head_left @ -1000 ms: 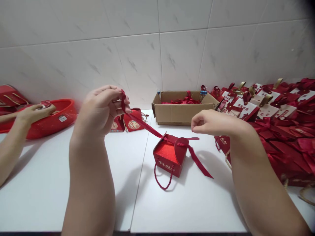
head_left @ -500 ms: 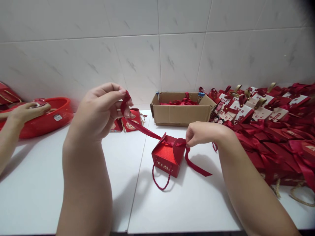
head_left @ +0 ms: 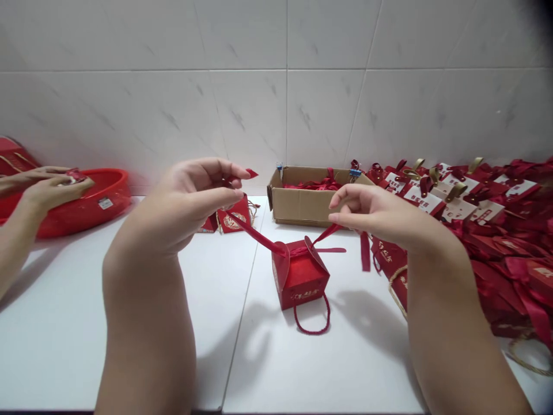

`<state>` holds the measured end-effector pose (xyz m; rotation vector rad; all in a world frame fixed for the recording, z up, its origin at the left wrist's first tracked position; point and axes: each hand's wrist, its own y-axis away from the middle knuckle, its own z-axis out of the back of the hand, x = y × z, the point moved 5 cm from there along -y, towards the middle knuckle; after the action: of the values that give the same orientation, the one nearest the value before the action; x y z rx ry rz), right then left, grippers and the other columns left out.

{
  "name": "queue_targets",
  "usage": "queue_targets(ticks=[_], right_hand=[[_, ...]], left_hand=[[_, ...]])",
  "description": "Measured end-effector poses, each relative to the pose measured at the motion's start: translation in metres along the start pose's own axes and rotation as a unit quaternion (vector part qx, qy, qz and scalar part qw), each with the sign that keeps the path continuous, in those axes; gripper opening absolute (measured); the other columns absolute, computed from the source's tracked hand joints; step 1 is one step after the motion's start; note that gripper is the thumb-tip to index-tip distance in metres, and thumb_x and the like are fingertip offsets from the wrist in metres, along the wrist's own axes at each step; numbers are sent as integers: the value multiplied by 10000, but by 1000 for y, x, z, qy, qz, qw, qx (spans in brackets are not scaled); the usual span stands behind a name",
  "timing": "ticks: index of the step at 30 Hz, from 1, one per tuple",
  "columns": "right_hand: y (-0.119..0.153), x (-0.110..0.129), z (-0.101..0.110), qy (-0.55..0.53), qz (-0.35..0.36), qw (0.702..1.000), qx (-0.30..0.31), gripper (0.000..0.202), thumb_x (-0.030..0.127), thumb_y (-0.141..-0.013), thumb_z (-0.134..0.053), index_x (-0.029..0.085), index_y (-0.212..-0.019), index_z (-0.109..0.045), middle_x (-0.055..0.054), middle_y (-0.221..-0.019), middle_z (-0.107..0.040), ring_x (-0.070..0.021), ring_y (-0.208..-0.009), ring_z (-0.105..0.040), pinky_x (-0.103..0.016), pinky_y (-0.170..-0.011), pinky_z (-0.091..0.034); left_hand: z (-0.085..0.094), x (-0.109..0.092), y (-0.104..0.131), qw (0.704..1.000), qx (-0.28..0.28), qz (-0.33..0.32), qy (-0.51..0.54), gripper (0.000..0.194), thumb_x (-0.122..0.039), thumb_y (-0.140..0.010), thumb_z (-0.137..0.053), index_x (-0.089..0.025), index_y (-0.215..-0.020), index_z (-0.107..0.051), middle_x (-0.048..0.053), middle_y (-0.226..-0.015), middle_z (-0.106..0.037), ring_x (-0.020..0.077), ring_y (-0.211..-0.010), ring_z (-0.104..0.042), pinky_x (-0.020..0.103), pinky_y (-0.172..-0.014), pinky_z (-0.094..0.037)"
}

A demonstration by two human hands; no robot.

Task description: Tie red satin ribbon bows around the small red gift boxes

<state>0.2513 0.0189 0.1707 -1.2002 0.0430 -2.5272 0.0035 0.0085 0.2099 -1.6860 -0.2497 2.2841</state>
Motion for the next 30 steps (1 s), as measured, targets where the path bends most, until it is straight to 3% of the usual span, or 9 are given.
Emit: queue_targets(ticks=[5,7,10,13,17,21,26,30], right_hand=[[3,-1,14,-144,37,988,-41,306,403,-688,-698,209,-925,-684,-30,-776,-641,-123,-668,-571,-237,-558,-433],[2,-6,16,-193,39,979,-44,263,391,-669,-713,218,-866,-707,-29,-765,-652,-128,-672,-589,-252,-581,-457],[-4,-12,15,-261,38,964,-20,174,354,-658,-718,223,-772,-722,-25,-735,-665,-135,-666,-613,-282,-634,-490],[-9,-16,11,-329,48,943,-3,185,313,-642,-718,240,-812,-729,-19,-744,-683,-155,-688,-640,-322,-689,-514],[-15,-20,7,-341,55,938,-8,311,287,-579,-774,235,-880,-718,-24,-776,-696,-175,-725,-658,-346,-722,-536],[-17,-22,9,-336,68,939,-30,308,386,-559,-804,205,-788,-704,-21,-712,-675,-158,-671,-643,-328,-682,-542],[-17,-13,14,-313,82,937,-136,320,491,-652,-730,183,-623,-649,23,-526,-554,-92,-519,-543,-233,-522,-455],[-13,2,14,-320,122,911,-230,272,421,-632,-760,194,-764,-688,-6,-692,-645,-104,-610,-580,-233,-541,-461]], left_hand=[[0,1,-2,998,5,-56,-2,210,-221,-728,-651,-173,-932,-668,54,-797,-642,83,-526,-532,208,-437,-400],[0,-1,-3,996,-21,-82,5,180,-201,-731,-648,-173,-905,-685,60,-853,-656,84,-566,-553,207,-477,-432],[-4,-7,-3,990,-56,-124,45,160,-136,-689,-668,-167,-842,-704,64,-894,-669,139,-762,-623,216,-621,-501],[-10,-10,-4,982,-56,-137,118,222,-58,-633,-676,-185,-811,-715,63,-904,-680,193,-916,-630,231,-706,-529],[-12,-7,-7,970,-97,-115,193,312,15,-602,-645,-213,-804,-712,62,-939,-689,228,-955,-638,260,-709,-552],[-16,-9,-8,966,-106,-151,181,328,-31,-624,-651,-216,-888,-707,63,-995,-690,230,-896,-664,290,-725,-568],[-25,-10,-12,958,-103,-169,209,461,-108,-631,-719,-246,-1061,-627,69,-1030,-680,219,-879,-681,291,-750,-569],[-28,-2,-19,952,-135,-135,240,493,-166,-610,-781,-203,-1061,-584,68,-914,-703,203,-835,-693,304,-766,-565]])
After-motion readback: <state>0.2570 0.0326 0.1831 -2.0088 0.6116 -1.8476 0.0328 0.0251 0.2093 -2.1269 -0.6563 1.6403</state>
